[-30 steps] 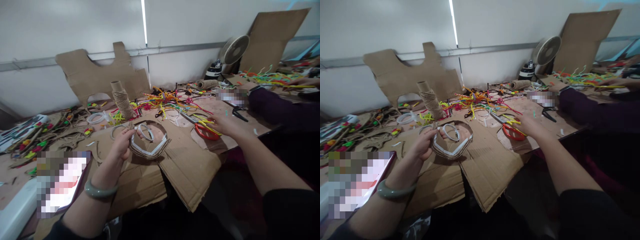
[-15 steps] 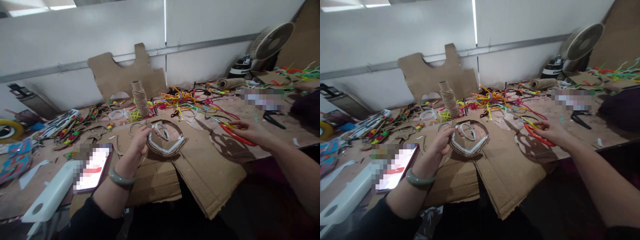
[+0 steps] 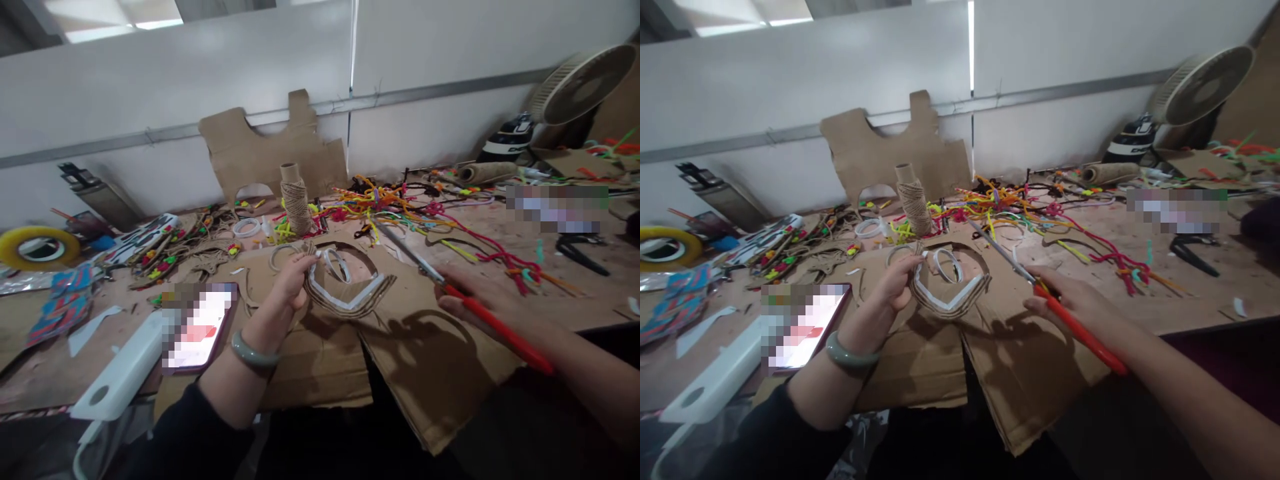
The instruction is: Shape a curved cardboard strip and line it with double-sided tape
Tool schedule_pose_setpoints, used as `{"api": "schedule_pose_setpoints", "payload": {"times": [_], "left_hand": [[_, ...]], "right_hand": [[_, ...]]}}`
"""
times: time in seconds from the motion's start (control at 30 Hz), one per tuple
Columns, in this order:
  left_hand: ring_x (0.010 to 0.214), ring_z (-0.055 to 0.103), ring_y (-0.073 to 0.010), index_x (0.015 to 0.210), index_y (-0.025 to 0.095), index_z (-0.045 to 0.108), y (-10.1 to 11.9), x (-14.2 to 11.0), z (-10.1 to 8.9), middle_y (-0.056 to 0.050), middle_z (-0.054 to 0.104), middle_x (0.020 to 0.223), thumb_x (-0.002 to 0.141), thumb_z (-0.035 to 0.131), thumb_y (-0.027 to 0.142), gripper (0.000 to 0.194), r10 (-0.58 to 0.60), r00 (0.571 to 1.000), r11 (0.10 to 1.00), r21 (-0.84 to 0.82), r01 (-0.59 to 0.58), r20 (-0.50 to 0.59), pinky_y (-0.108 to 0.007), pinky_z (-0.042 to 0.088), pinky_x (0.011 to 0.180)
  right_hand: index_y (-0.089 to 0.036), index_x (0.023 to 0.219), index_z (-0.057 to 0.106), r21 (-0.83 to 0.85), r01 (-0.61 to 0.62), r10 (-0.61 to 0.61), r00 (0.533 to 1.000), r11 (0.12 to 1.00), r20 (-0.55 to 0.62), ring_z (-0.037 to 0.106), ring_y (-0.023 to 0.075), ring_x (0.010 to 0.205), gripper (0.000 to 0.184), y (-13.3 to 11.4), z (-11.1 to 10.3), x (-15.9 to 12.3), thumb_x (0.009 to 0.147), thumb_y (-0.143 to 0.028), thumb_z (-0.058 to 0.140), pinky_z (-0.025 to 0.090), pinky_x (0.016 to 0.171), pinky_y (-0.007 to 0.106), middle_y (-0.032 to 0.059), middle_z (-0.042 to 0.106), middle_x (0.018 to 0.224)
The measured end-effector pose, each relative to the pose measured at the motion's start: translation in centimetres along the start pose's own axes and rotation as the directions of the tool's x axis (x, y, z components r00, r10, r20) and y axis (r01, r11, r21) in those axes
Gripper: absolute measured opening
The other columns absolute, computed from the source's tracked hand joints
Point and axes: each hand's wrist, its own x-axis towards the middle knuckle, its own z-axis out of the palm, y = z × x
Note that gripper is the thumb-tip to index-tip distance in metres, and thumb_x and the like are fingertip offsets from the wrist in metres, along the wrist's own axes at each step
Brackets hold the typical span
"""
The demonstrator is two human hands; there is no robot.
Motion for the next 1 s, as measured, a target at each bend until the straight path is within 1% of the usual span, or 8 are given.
{"api": "schedule_pose_setpoints", "payload": {"times": [0.07,0.13,0.27,0.33,0.47,0.63,0.73,1.0], "left_hand": [[0.058,0.058,-0.0123,0.067,0.015,0.064,0.1,0.0,0.2,-0.001,0.066,0.065,0.064,0.069,0.019,0.008,-0.031,1.000,0.996,-0.087,0.031,0.004,-0.026,0.049,0.061],[0.057,0.058,-0.0112,0.068,0.014,0.064,0.2,-0.1,0.4,-0.001,0.065,0.064,0.065,0.069,0.016,0.007,-0.032,0.999,0.989,-0.141,0.034,0.019,-0.025,0.048,0.061],[0.058,0.058,-0.0103,0.073,0.012,0.064,0.1,-0.2,0.6,-0.002,0.065,0.065,0.071,0.067,0.011,0.005,-0.043,0.997,0.982,-0.178,0.054,0.060,-0.024,0.048,0.063],[0.058,0.058,-0.0099,0.074,0.012,0.064,0.0,-0.3,0.7,-0.002,0.066,0.067,0.074,0.064,0.009,0.003,-0.069,0.996,0.980,-0.185,0.079,0.061,-0.024,0.049,0.065],[0.056,0.057,-0.0088,0.073,0.012,0.063,-0.2,-0.3,0.7,-0.002,0.065,0.067,0.078,0.061,0.007,0.008,-0.073,0.995,0.982,-0.169,0.083,0.062,-0.024,0.049,0.065],[0.056,0.059,-0.0093,0.077,0.011,0.063,-0.2,-0.2,0.8,-0.003,0.065,0.067,0.078,0.062,0.006,0.005,-0.059,0.995,0.980,-0.187,0.074,0.081,-0.024,0.049,0.064],[0.059,0.060,-0.0087,0.078,0.013,0.062,-0.1,-0.4,1.0,-0.002,0.066,0.069,0.078,0.063,0.006,0.007,-0.045,0.997,0.977,-0.204,0.057,0.060,-0.022,0.049,0.065],[0.057,0.058,-0.0093,0.077,0.013,0.059,0.0,-0.8,1.5,-0.002,0.065,0.066,0.081,0.056,0.006,0.009,-0.034,0.999,0.982,-0.182,0.040,0.038,-0.023,0.049,0.061]], "right_hand": [[-0.028,0.127,0.062,0.064,-0.001,-0.006,0.994,0.998,0.108,0.067,0.0305,0.104,0.060,0.0,0.5,0.3,0.080,-0.062,0.048,0.056,0.082,0.040,0.0103,0.071,0.116],[-0.028,0.124,0.064,0.074,-0.031,0.016,0.981,0.997,0.194,0.069,0.0309,0.097,0.056,-0.3,1.1,0.7,0.080,-0.059,0.050,0.056,0.079,0.040,0.0098,0.074,0.107],[-0.026,0.122,0.066,-0.017,-0.032,0.036,0.956,0.999,0.291,0.072,0.0288,0.081,0.052,-2.0,2.0,1.1,0.081,-0.055,0.052,0.056,0.073,0.038,0.0083,0.076,0.090],[-0.025,0.125,0.065,-0.040,-0.017,0.029,0.947,0.999,0.319,0.072,0.0284,0.082,0.054,-3.0,2.2,1.3,0.082,-0.056,0.051,0.056,0.073,0.036,0.0083,0.076,0.090],[-0.023,0.128,0.064,-0.047,-0.009,0.025,0.935,0.999,0.353,0.071,0.0305,0.091,0.059,-4.2,2.3,1.7,0.084,-0.059,0.047,0.055,0.077,0.037,0.0106,0.075,0.100],[-0.023,0.131,0.060,-0.062,-0.051,0.072,0.913,0.997,0.401,0.071,0.0305,0.091,0.063,-5.2,2.1,2.0,0.084,-0.061,0.045,0.054,0.079,0.038,0.0103,0.075,0.101],[-0.024,0.130,0.061,-0.065,-0.030,0.053,0.919,0.997,0.391,0.071,0.0292,0.093,0.059,-5.6,1.9,2.1,0.085,-0.059,0.045,0.053,0.078,0.036,0.0097,0.075,0.103],[-0.027,0.128,0.061,-0.118,0.017,0.023,0.943,0.993,0.331,0.072,0.0289,0.084,0.057,-6.1,2.3,2.2,0.086,-0.062,0.045,0.051,0.067,0.034,0.0097,0.076,0.093]]}}
